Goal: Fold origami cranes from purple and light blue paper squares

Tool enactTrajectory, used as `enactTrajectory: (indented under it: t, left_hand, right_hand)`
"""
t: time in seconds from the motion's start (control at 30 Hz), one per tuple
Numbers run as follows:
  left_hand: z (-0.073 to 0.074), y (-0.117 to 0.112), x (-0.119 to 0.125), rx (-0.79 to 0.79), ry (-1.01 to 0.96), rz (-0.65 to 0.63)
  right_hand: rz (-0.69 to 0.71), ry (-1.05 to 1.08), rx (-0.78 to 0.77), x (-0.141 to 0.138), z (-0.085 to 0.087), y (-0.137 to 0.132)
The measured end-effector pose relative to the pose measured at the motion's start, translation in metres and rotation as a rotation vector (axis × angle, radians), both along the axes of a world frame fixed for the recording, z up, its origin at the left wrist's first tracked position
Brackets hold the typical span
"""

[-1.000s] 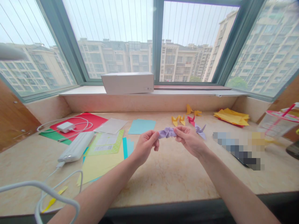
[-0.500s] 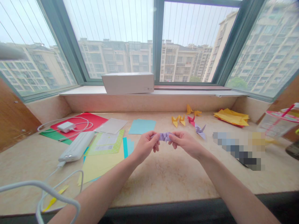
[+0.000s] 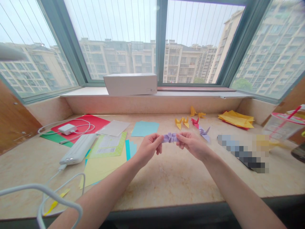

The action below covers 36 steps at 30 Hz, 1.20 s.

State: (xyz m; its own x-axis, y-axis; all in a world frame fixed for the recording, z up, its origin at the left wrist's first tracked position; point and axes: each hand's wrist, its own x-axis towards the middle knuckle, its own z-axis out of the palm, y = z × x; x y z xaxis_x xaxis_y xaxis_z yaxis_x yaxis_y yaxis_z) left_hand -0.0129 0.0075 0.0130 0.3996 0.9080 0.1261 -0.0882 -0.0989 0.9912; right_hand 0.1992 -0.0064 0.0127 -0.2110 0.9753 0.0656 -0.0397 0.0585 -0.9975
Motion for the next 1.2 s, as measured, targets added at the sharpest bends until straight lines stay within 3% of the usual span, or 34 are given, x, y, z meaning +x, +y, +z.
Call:
enactTrajectory:
  t: [0.27, 0.87, 1.2]
  left_hand:
    - [0.002, -0.002, 0.001, -0.021, -0.043, -0.038]
    - [0.001, -0.002, 0.0, -0.088, -0.124, -0.104]
    - [0.003, -0.005, -0.004, -0.058, -0.023, -0.263]
  right_hand:
    - [0.039, 0.046, -0.053, 0.005, 0.007, -0.002]
    - [0.12, 0.106, -0.061, 0.011, 0.007, -0.003]
    - [0.15, 0.143, -0.029, -0.002, 0.005, -0.006]
